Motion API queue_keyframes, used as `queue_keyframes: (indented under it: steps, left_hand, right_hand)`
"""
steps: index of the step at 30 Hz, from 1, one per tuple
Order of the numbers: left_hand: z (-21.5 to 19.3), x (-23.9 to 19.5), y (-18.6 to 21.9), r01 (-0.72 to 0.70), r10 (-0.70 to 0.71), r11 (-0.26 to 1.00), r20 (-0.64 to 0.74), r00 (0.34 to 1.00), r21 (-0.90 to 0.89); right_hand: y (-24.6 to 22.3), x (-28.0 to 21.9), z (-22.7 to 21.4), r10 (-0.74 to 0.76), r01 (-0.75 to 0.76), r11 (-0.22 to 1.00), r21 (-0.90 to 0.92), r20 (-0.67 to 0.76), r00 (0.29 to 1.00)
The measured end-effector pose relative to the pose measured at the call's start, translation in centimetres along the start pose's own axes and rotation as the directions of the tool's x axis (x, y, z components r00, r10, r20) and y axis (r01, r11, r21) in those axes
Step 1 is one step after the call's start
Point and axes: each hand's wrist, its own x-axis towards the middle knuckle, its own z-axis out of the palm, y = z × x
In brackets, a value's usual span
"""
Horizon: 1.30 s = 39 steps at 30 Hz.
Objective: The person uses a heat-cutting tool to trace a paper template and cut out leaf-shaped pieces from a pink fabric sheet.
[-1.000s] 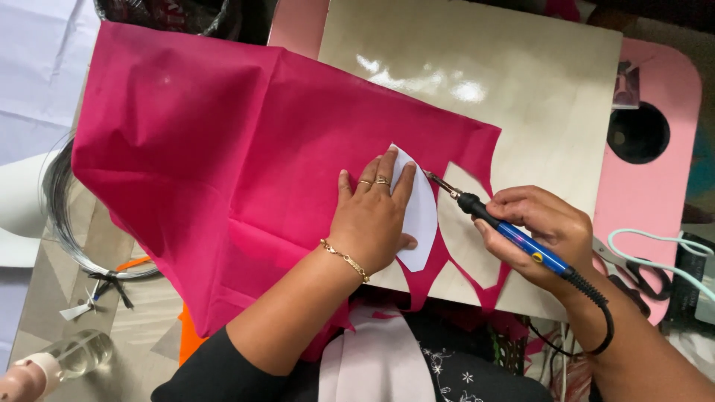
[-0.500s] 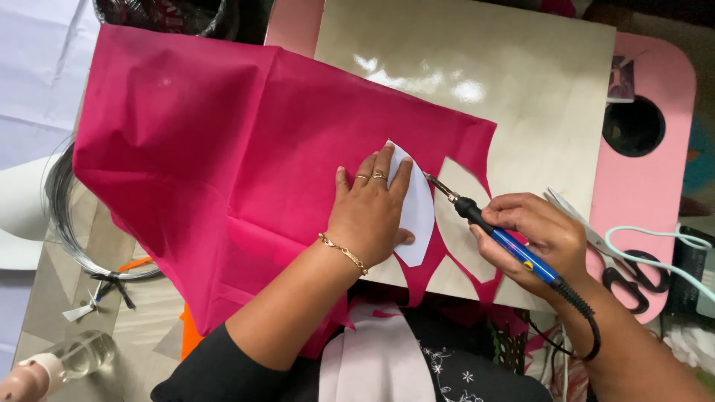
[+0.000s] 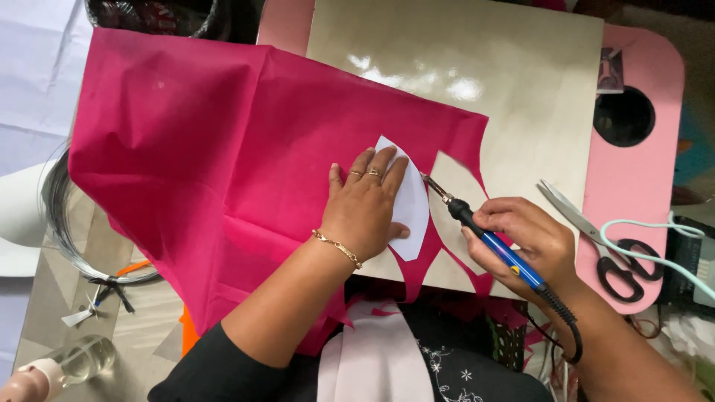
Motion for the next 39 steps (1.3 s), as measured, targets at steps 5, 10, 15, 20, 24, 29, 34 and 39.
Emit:
queue_keyframes:
  steps: [5, 10, 15, 20, 24, 29, 34, 39]
  left_hand:
    - [-0.1, -0.2, 0.1, -0.002, 0.002, 1.000, -0.005, 1.000, 0.007]
    - [-0.5, -0.6, 0.2, -0.002, 0.002, 1.000, -0.002, 1.000, 0.001]
    - [-0.6, -0.7, 0.3, -0.021, 0.021, 1.000, 0.020, 1.000, 0.023]
    - [-0.4, -0.7, 0.2, -0.037, 0.037, 0.999, 0.016, 0.999, 0.002]
    - [-0.4, -0.8, 0.2, -0.046, 0.046, 0.999, 0.014, 0.999, 0.009]
    - [-0.4, -0.9, 0.3, -0.050, 0.050, 0.998, 0.003, 0.999, 0.025]
    - [0.1, -1.0, 0.4, -0.056, 0.058, 0.995, -0.013, 0.998, 0.083]
    - [2.2, 0.0, 0.0, -0.125, 0.158, 0.955, -0.105, 0.982, 0.268]
  right_hand:
    - [-0.1, -0.1, 0.0, -0.009, 0.009, 1.000, -0.022, 0.003, 1.000]
    - [-0.2, -0.3, -0.1, -0.025, 0.024, 0.999, -0.023, -0.004, 1.000]
    - [-0.1, -0.9, 0.1, -0.038, 0.038, 0.999, -0.034, -0.018, 0.999]
    - [-0.1, -0.9, 0.3, -0.052, 0.051, 0.998, -0.040, -0.025, 0.998]
    - [-0.5, -0.9, 0.3, -0.055, 0.054, 0.998, -0.045, -0.031, 0.998]
    - [-0.6, -1.3, 0.3, -0.060, 0.056, 0.995, -0.082, -0.038, 0.997]
    - [-0.8, -1.6, 0.4, -0.057, 0.053, 0.996, -0.075, -0.042, 0.998]
    - [-1.0, -1.8, 0.5, -0.056, 0.052, 0.994, -0.094, -0.046, 0.997]
